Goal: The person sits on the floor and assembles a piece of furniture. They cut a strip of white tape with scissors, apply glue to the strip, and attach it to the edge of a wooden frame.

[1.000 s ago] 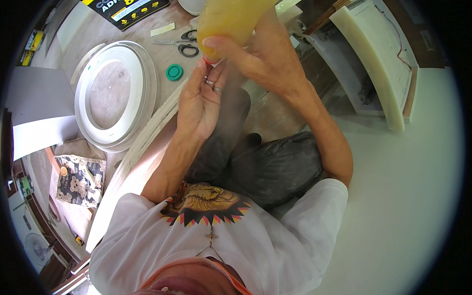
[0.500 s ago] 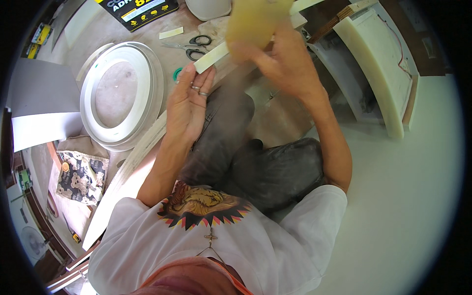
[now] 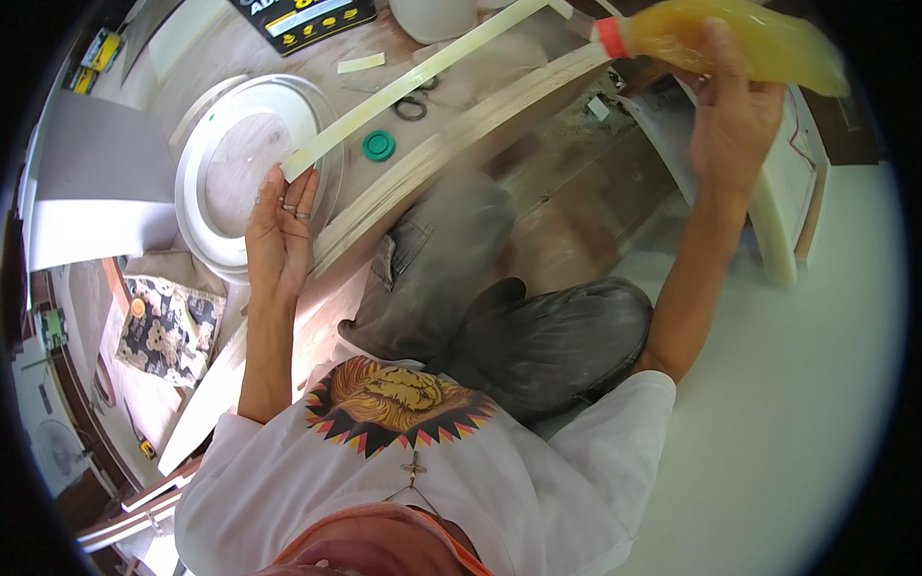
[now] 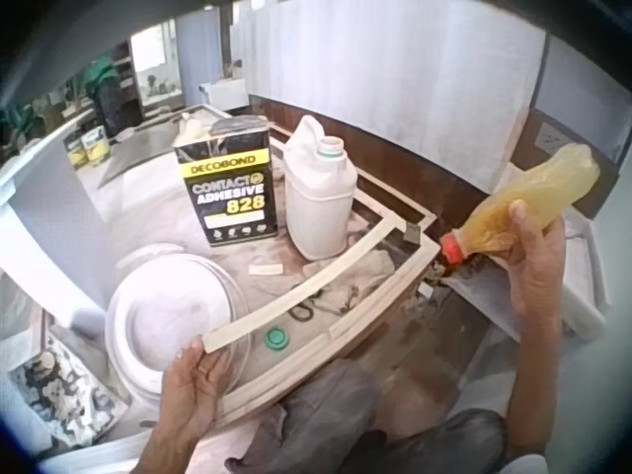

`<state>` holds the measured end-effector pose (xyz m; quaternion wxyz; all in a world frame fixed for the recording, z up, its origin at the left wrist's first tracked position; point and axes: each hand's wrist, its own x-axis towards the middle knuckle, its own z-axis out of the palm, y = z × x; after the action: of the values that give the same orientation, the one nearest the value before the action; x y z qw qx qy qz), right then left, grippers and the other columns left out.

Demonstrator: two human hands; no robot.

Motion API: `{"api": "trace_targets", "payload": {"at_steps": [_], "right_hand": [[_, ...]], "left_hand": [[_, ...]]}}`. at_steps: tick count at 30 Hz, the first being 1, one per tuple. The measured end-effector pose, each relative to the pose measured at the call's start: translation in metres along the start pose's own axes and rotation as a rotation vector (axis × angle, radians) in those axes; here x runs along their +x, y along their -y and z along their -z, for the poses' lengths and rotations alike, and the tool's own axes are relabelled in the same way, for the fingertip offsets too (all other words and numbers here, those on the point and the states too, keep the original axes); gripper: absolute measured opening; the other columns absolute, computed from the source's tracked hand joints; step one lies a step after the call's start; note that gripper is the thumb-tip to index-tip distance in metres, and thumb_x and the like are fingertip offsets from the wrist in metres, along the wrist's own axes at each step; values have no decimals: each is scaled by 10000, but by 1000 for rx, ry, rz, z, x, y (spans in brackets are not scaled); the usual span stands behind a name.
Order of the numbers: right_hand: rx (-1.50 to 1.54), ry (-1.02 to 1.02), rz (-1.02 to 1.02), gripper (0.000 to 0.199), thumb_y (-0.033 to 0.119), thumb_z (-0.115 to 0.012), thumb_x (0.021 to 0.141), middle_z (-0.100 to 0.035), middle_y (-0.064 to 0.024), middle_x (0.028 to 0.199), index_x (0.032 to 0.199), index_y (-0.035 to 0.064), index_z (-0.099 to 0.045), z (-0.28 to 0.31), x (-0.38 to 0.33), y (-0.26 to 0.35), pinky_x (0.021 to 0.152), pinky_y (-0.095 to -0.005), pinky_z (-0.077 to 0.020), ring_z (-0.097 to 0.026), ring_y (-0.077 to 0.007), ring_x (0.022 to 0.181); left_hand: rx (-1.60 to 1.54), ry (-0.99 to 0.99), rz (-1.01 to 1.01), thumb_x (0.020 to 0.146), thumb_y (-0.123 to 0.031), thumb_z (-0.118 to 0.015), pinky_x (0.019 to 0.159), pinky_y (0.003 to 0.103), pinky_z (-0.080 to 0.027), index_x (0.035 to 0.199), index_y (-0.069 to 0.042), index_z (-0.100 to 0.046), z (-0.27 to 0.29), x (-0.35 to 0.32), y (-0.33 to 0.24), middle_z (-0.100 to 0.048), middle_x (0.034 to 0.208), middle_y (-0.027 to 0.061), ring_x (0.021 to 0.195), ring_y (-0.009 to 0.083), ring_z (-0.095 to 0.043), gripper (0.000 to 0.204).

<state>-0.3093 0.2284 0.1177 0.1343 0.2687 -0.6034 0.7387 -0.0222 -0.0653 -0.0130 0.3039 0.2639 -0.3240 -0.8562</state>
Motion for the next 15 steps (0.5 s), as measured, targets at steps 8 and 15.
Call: {"api": "trace_targets", "payload": {"at_steps": [8, 15], "right_hand": [[168, 25, -116, 244, 167, -624, 1033, -689, -126, 1154, 1211, 0, -624, 14, 9, -9, 938, -515, -612, -709, -269, 1049], [253, -63, -110, 248, 211, -614, 1042, -706, -88, 1222, 1238, 62, -643, 54, 31, -7, 1057, -571, -522, -667, -253, 1180]], "left_hand": [[72, -30, -5, 1032, -165, -635, 1155, 431, -472, 1219, 26, -582, 19, -6, -10, -644, 1207, 116, 1194, 277, -631, 272], [437, -75, -326, 1069, -195, -544, 1187, 482, -399, 1335, 37, -499, 1, -18, -25, -451, 1537, 206, 1396, 358, -491, 355]]}}
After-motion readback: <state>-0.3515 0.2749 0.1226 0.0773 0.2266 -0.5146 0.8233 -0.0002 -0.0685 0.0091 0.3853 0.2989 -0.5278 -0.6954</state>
